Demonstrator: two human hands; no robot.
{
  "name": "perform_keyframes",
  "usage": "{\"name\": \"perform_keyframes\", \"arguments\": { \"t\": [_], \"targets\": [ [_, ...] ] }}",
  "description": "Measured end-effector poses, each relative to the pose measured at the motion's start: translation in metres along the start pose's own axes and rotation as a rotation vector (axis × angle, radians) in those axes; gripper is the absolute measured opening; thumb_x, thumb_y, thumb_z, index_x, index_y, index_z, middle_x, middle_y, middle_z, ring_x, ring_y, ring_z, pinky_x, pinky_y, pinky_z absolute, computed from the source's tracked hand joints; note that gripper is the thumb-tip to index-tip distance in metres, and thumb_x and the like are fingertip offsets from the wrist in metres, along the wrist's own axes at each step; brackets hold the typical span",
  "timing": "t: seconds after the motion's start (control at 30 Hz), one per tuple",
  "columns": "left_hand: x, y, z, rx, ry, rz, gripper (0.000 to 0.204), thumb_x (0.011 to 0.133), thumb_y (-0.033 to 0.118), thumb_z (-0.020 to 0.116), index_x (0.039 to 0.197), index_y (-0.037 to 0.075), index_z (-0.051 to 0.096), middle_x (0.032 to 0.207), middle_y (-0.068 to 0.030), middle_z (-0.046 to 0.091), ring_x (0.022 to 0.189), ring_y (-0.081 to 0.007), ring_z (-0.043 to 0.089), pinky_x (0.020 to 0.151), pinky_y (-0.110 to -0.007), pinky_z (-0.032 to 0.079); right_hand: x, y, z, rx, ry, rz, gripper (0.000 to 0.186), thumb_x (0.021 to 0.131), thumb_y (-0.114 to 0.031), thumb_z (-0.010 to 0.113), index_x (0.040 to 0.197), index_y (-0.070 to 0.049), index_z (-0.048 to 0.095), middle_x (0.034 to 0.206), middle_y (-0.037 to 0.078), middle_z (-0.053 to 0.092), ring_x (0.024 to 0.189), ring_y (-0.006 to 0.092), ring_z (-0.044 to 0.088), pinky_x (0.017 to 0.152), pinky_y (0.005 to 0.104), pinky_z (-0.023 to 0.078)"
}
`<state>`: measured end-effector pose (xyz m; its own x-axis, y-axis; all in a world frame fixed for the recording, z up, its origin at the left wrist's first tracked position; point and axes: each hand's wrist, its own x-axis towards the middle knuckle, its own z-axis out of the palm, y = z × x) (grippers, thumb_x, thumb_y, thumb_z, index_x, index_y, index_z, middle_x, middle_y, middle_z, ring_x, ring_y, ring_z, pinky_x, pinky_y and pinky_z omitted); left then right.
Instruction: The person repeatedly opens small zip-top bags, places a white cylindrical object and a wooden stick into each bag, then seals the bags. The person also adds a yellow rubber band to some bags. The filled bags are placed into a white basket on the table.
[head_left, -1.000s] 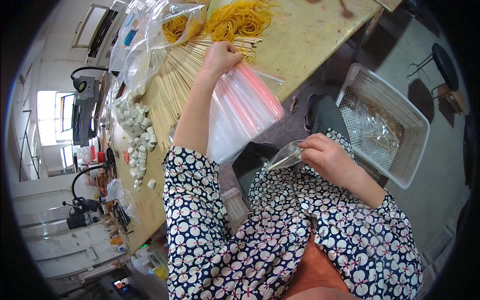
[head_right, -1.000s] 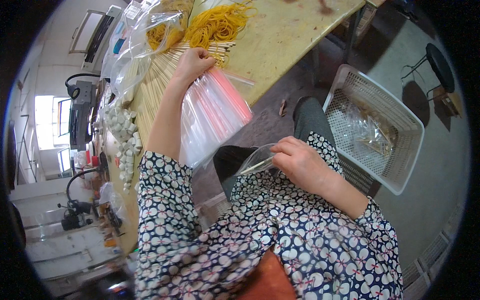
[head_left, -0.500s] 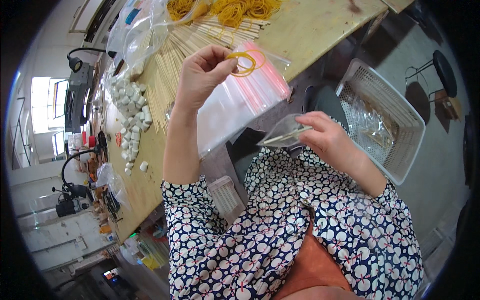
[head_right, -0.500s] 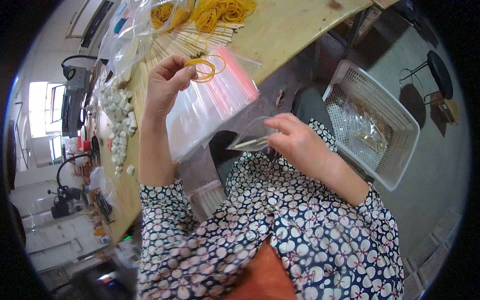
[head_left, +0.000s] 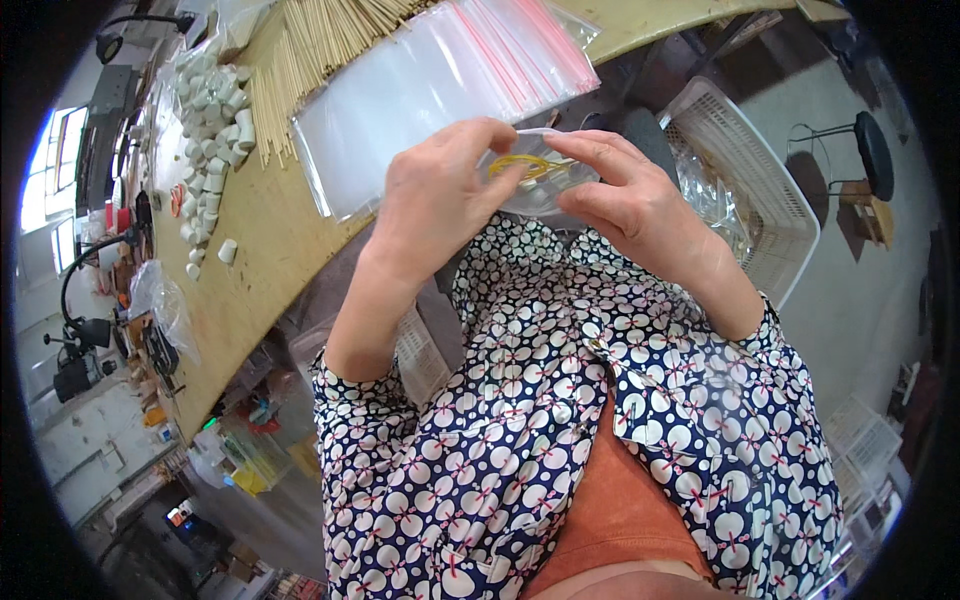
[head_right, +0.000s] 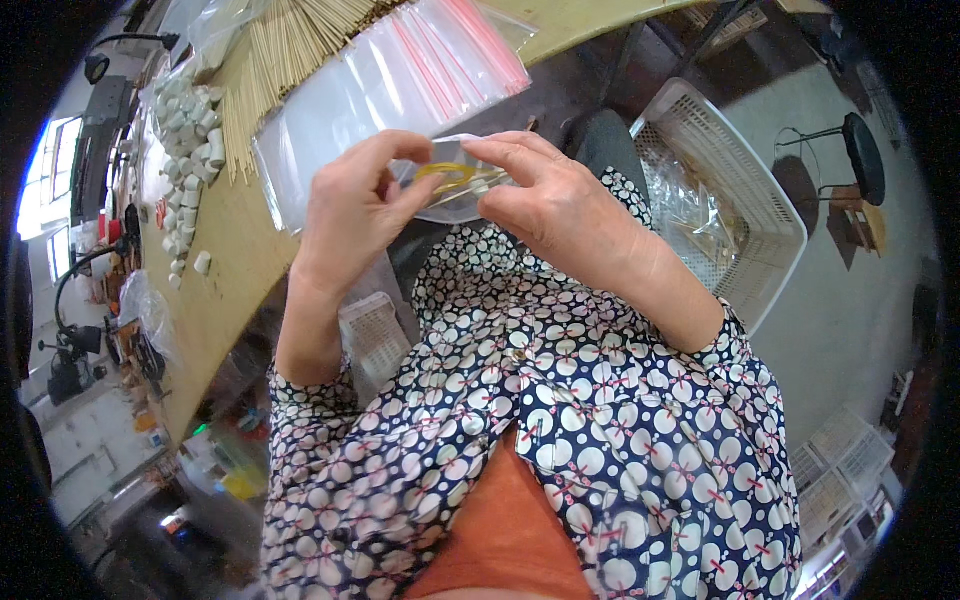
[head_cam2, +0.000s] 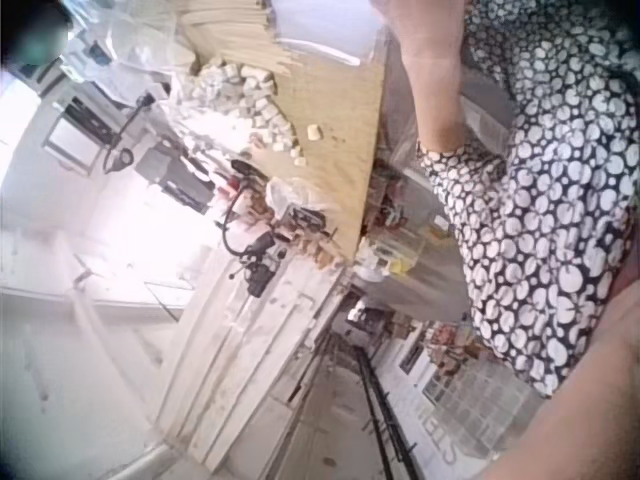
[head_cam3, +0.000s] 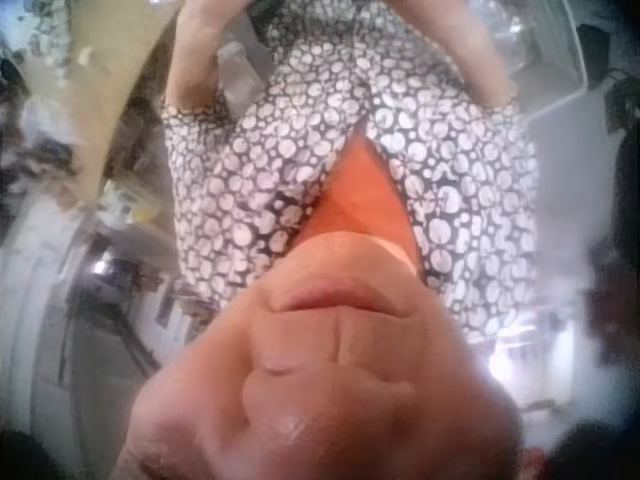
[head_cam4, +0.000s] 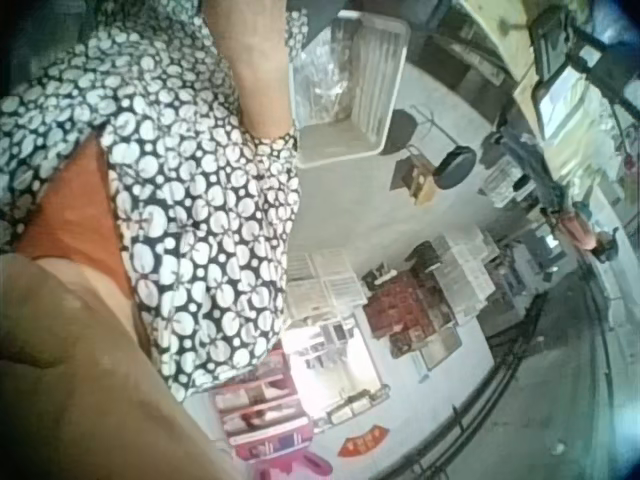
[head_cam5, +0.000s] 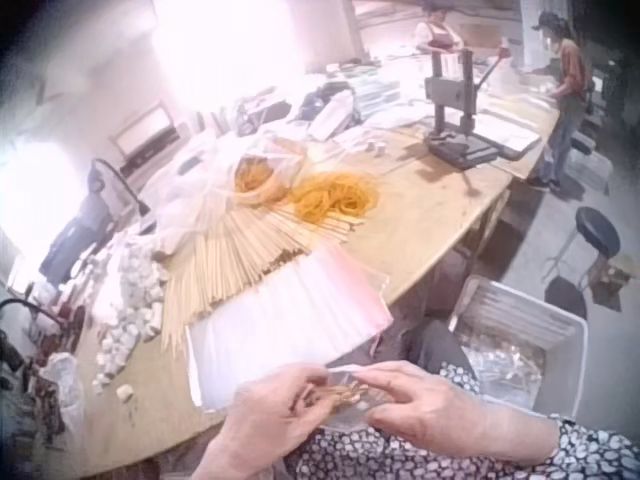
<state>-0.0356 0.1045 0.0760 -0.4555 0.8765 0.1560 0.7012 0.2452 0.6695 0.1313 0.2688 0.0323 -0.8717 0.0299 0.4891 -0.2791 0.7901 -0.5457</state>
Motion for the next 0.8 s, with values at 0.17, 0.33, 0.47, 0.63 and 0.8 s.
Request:
{"name": "perform_keyframes", "arguments": {
  "t": [0.17, 0.33, 0.47, 0.63, 0.8],
  "targets": [
    [-0.030, -0.033, -0.015, -0.226, 0.193, 0.035, 0.051, 0.075, 0.009, 0.086, 0.123, 0.007, 0.071, 0.115, -0.0066, 0.074, 0.094, -0.0151, 0.070, 0.076, -0.029, 0.054, -0.008, 0.000, 0.000, 0.041, -0.010, 0.060, 0.015, 0.079, -0.004, 0.077, 0.092, -0.001, 0.070, 0.135, 0.016, 0.064, 0.119, 0.0360, 0.062, 0.097, 0.0424, 0.054],
    [-0.069, -0.046, 0.019, -0.355, -0.065, -0.084, 0.055, 0.076, 0.011, 0.087, 0.127, 0.000, 0.068, 0.124, -0.0076, 0.072, 0.106, -0.0180, 0.067, 0.093, -0.031, 0.052, -0.008, -0.006, -0.002, 0.079, -0.025, 0.079, 0.014, 0.081, -0.006, 0.078, 0.092, -0.002, 0.071, 0.132, 0.014, 0.065, 0.116, 0.0347, 0.063, 0.095, 0.0417, 0.055],
    [-0.065, -0.036, 0.044, -0.186, 0.139, -0.003, 0.015, 0.096, 0.011, 0.069, 0.101, 0.000, 0.077, 0.102, -0.0142, 0.078, 0.092, -0.0235, 0.075, 0.082, -0.033, 0.057, -0.016, 0.003, -0.009, 0.048, 0.012, 0.054, 0.010, 0.081, -0.004, 0.077, 0.088, -0.005, 0.071, 0.124, 0.016, 0.067, 0.109, 0.0318, 0.066, 0.092, 0.0393, 0.056],
    [-0.065, -0.015, 0.041, -0.224, 0.225, 0.130, 0.014, 0.095, 0.008, 0.064, 0.095, 0.000, 0.076, 0.093, -0.0159, 0.076, 0.083, -0.0312, 0.073, 0.075, -0.038, 0.056, -0.011, 0.004, -0.033, 0.298, -0.012, 0.160, 0.010, 0.086, -0.007, 0.076, 0.094, -0.005, 0.071, 0.118, 0.013, 0.065, 0.103, 0.0272, 0.067, 0.088, 0.0347, 0.055],
    [-0.052, -0.011, 0.034, -0.362, 0.259, 0.215, 0.011, 0.090, 0.006, 0.068, 0.093, -0.001, 0.075, 0.087, -0.0156, 0.075, 0.077, -0.0302, 0.072, 0.071, -0.038, 0.055, -0.016, 0.011, -0.059, 0.413, -0.072, 0.301, 0.011, 0.094, -0.006, 0.072, 0.105, -0.004, 0.072, 0.107, 0.009, 0.071, 0.097, 0.0201, 0.070, 0.087, 0.0308, 0.056]
  ]
}}
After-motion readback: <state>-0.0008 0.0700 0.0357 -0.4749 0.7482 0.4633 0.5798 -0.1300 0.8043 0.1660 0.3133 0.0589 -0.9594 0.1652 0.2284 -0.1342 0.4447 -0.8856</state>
